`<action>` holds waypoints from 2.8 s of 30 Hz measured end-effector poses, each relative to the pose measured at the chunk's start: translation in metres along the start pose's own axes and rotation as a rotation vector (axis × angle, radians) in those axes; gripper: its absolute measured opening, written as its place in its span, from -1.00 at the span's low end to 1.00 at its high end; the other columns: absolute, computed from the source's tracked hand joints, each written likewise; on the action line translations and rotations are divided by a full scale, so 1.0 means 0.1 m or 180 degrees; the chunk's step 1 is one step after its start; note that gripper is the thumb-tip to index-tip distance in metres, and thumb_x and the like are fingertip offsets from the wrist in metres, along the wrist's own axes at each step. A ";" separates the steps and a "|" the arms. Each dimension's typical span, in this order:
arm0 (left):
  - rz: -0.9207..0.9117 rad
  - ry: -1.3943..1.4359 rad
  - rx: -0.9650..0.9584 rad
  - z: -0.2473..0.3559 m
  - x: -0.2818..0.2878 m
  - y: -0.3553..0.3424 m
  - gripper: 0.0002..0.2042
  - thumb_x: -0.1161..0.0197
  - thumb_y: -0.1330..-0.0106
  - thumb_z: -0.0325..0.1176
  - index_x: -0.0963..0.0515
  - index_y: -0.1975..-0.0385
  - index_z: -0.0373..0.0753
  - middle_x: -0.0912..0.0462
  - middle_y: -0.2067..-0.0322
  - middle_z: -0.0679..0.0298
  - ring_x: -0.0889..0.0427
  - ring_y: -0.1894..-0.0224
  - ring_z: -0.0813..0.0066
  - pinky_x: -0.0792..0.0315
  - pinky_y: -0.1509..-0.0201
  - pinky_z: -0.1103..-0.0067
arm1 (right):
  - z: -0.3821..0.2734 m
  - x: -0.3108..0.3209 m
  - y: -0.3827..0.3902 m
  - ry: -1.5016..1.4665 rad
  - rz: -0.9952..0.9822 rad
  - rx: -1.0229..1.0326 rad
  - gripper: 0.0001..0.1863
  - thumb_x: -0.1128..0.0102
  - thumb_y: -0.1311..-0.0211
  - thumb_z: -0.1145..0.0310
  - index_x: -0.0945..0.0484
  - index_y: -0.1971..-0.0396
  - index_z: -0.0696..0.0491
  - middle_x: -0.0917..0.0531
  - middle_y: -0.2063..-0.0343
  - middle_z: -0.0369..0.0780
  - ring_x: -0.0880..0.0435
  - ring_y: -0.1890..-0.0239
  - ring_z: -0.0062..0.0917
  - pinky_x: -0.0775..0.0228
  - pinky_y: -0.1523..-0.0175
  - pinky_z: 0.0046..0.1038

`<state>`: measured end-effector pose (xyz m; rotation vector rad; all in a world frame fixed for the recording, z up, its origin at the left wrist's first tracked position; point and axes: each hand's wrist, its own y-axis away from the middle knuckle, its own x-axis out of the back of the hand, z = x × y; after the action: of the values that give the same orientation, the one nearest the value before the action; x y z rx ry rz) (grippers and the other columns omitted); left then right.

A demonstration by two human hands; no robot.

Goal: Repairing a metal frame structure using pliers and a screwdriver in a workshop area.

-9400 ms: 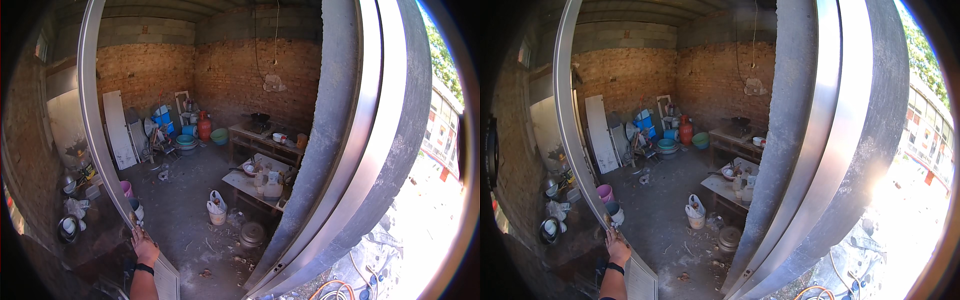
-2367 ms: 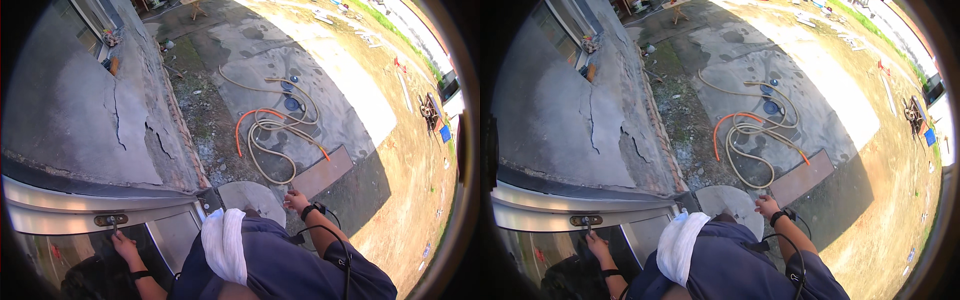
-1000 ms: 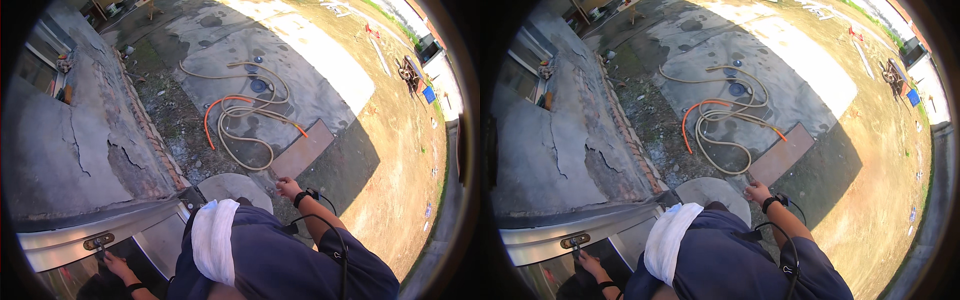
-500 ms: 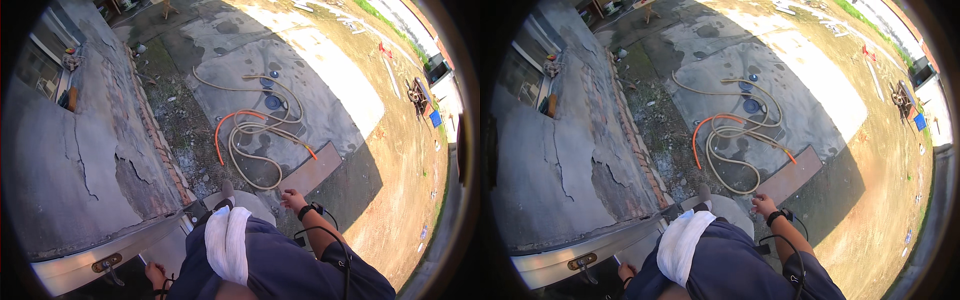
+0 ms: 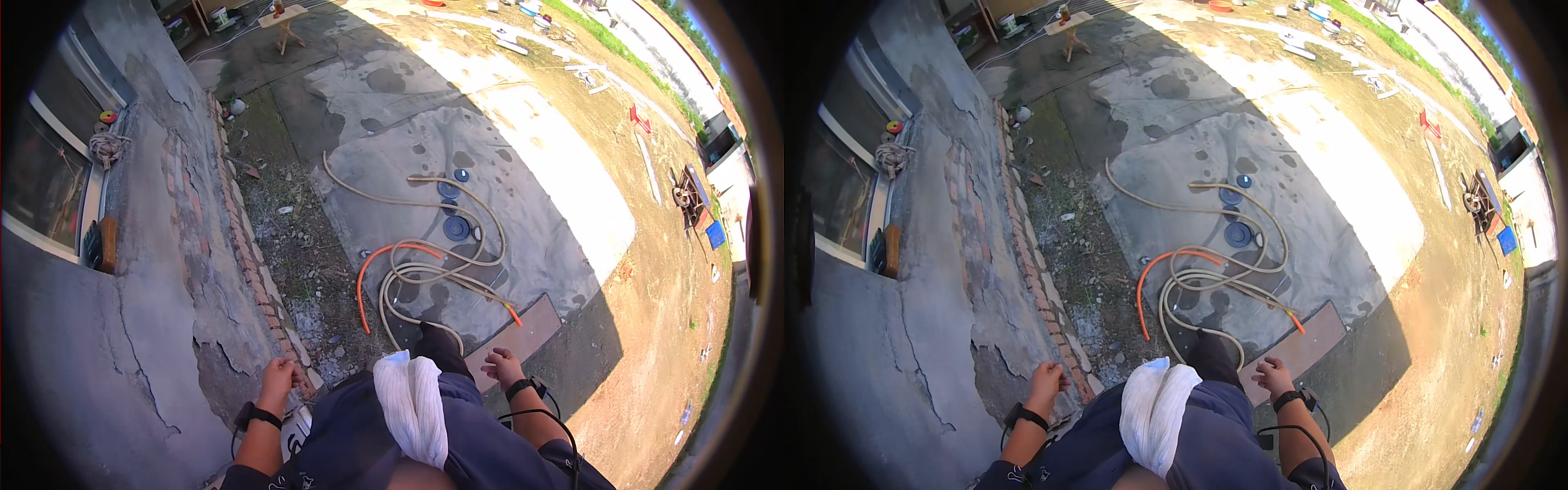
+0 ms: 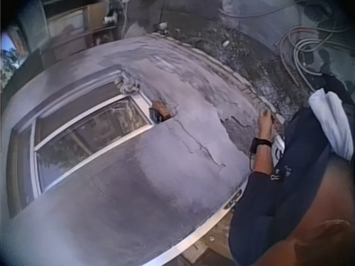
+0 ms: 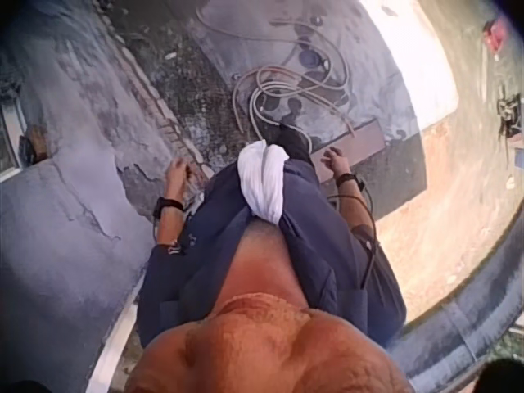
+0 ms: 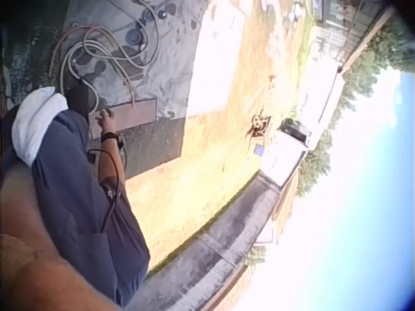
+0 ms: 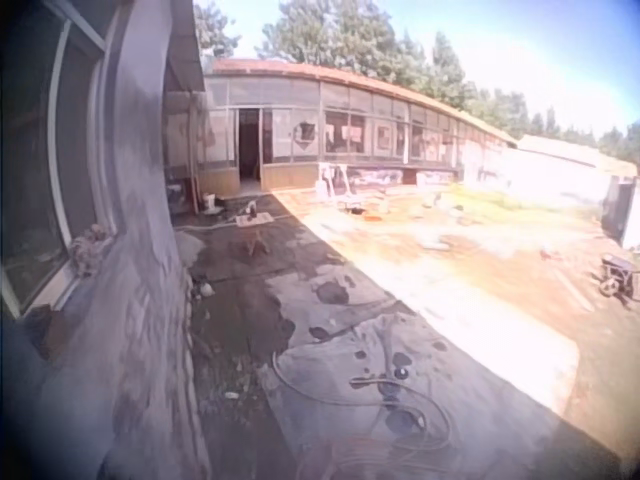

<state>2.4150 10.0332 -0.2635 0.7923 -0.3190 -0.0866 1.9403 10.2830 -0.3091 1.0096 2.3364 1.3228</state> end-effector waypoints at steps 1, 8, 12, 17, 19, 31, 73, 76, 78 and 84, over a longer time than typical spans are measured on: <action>-0.0053 0.0074 -0.0016 0.19 -0.12 -0.13 -0.80 -0.07 -0.34 -0.39 -0.42 0.12 -0.36 -0.54 0.51 0.24 -0.60 0.57 0.45 -0.48 0.54 0.57 | -0.09 0.01 -0.12 0.0010 -0.0030 0.0017 -0.49 -0.15 -0.21 0.31 -0.29 -0.15 0.12 -0.59 0.24 -0.18 -0.67 0.37 -0.44 -0.46 0.30 -0.47; 0.0212 -0.0023 0.0021 0.97 -0.98 -0.85 -0.78 -0.04 -0.37 -0.40 -0.39 0.09 -0.39 -0.54 0.48 0.23 -0.60 0.51 0.43 -0.50 0.44 0.51 | -1.13 0.24 -1.42 0.0108 0.0004 -0.0164 -0.47 -0.15 -0.20 0.32 -0.28 -0.14 0.16 -0.59 0.27 -0.16 -0.68 0.43 -0.41 -0.44 0.44 -0.46; 0.0354 0.0056 0.0216 1.10 -1.42 -1.00 -0.86 -0.06 -0.34 -0.42 -0.43 0.19 -0.34 -0.54 0.49 0.22 -0.60 0.55 0.44 -0.45 0.53 0.57 | -2.41 0.14 -2.09 0.0144 -0.0207 0.0151 -0.45 -0.15 -0.17 0.31 -0.27 -0.15 0.14 -0.59 0.25 -0.19 -0.67 0.40 -0.41 -0.44 0.38 -0.48; 0.0396 0.0113 0.0250 1.60 -1.72 -1.27 -0.86 -0.05 -0.32 -0.45 -0.43 0.19 -0.34 -0.56 0.49 0.21 -0.61 0.52 0.39 -0.48 0.48 0.51 | -3.71 -0.28 -2.75 0.0374 -0.0264 0.0456 -0.46 -0.12 -0.15 0.34 -0.28 -0.15 0.11 -0.60 0.26 -0.22 -0.66 0.38 -0.47 -0.43 0.31 -0.48; 0.0352 0.0094 0.0293 1.76 -1.76 -1.50 -0.83 -0.04 -0.33 -0.43 -0.43 0.18 -0.37 -0.54 0.49 0.21 -0.59 0.49 0.40 -0.50 0.44 0.51 | -4.08 -0.58 -2.98 0.0470 -0.0342 0.0563 -0.45 -0.13 -0.15 0.34 -0.28 -0.15 0.12 -0.60 0.27 -0.22 -0.66 0.38 -0.48 -0.44 0.31 -0.48; 0.0340 -0.0092 0.0100 4.03 -1.36 -4.17 -0.86 -0.07 -0.35 -0.39 -0.46 0.24 -0.32 -0.55 0.51 0.24 -0.60 0.52 0.46 -0.45 0.51 0.56 | -5.68 -2.37 -3.83 0.0678 -0.0306 -0.0078 -0.48 -0.16 -0.18 0.35 -0.28 -0.14 0.14 -0.59 0.29 -0.19 -0.68 0.38 -0.41 -0.46 0.40 -0.45; 0.1093 0.0121 0.0178 11.28 -0.01 -10.89 -0.71 -0.13 -0.31 -0.19 -0.48 0.52 -0.31 -0.54 0.64 0.24 -0.55 0.59 0.47 -0.41 0.47 0.51 | -13.51 -9.53 -7.93 0.1314 -0.0657 0.0191 -0.56 -0.11 -0.21 0.31 -0.32 -0.07 0.09 -0.57 0.29 -0.16 -0.66 0.43 -0.36 -0.45 0.42 -0.42; 0.1226 0.0452 -0.0004 11.87 0.39 -11.55 -0.76 -0.19 -0.26 -0.24 -0.48 0.50 -0.31 -0.56 0.66 0.24 -0.55 0.62 0.48 -0.38 0.52 0.52 | -14.01 -10.19 -8.06 0.1293 -0.0729 0.0310 -0.53 -0.11 -0.20 0.32 -0.31 -0.10 0.09 -0.57 0.29 -0.15 -0.67 0.43 -0.35 -0.45 0.44 -0.43; 0.1295 0.0670 -0.0053 12.26 0.61 -11.93 -0.78 -0.21 -0.24 -0.27 -0.47 0.49 -0.30 -0.56 0.67 0.24 -0.55 0.63 0.50 -0.38 0.54 0.53 | -14.34 -10.66 -8.15 0.1290 -0.0807 0.0341 -0.52 -0.12 -0.20 0.32 -0.30 -0.11 0.10 -0.57 0.29 -0.15 -0.67 0.42 -0.35 -0.45 0.44 -0.43; 0.1654 0.0493 -0.0064 13.07 0.99 -12.79 -0.83 -0.28 -0.15 -0.33 -0.48 0.47 -0.28 -0.57 0.65 0.27 -0.55 0.62 0.55 -0.38 0.54 0.56 | -15.27 -12.08 -8.91 0.1801 -0.1177 0.0382 -0.48 -0.14 -0.20 0.30 -0.27 -0.14 0.10 -0.59 0.22 -0.15 -0.68 0.36 -0.34 -0.46 0.35 -0.41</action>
<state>2.1530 8.2209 -0.2897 0.6711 -0.3672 0.4563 1.5973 8.1693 -0.3367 0.2033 2.8494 1.4599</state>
